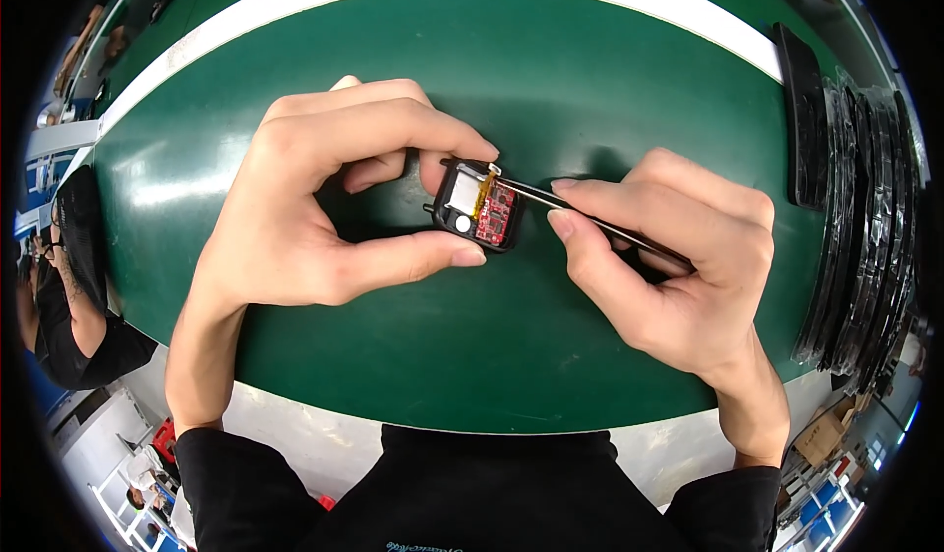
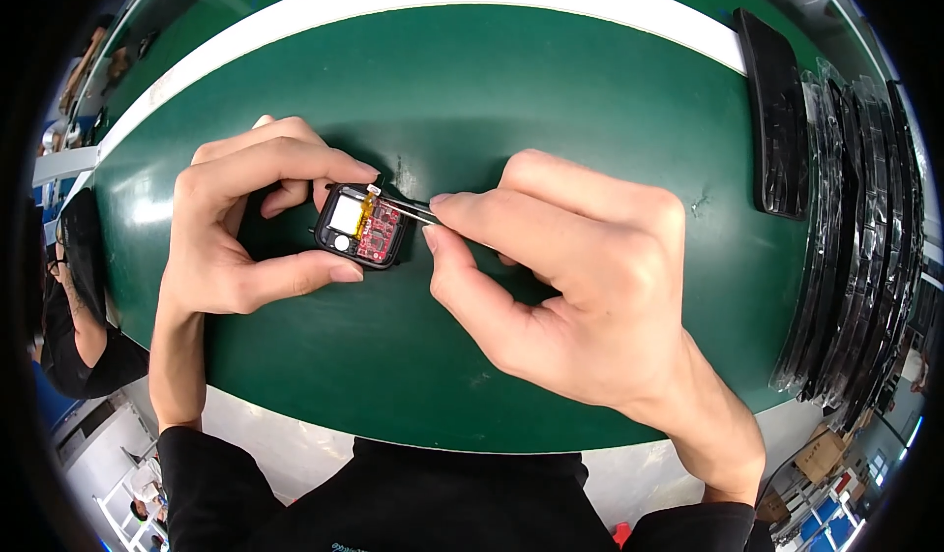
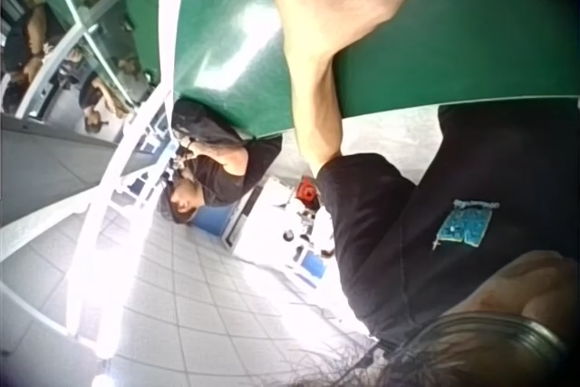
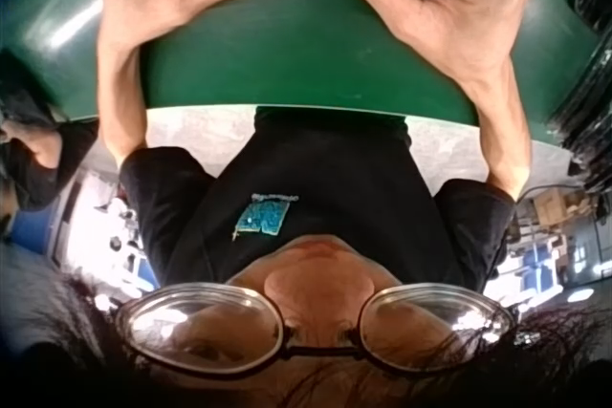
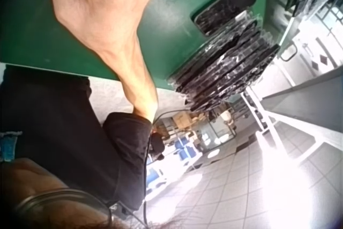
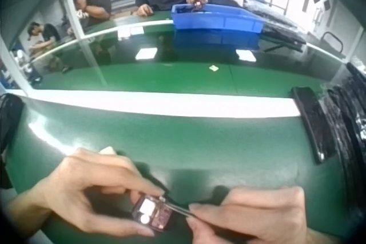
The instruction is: The recorder is using tweezers to assemble or repair small electronic components, possibly smartwatches or similar wearable devices, on a factory assembly line.
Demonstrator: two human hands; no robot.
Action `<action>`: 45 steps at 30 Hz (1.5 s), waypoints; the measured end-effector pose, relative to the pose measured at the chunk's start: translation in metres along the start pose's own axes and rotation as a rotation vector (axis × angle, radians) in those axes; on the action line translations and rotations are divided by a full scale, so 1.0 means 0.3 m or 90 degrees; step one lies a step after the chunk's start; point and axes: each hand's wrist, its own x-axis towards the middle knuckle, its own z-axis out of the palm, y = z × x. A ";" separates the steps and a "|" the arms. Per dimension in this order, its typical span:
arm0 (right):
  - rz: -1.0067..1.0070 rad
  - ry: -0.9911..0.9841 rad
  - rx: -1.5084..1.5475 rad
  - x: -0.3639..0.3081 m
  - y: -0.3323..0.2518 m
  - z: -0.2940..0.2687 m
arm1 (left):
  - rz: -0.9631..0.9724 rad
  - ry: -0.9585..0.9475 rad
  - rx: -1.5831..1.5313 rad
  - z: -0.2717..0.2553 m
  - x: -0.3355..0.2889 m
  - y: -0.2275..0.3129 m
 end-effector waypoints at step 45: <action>-0.089 0.057 -0.076 -0.010 -0.001 0.037 | -0.003 -0.018 0.033 -0.003 0.008 0.006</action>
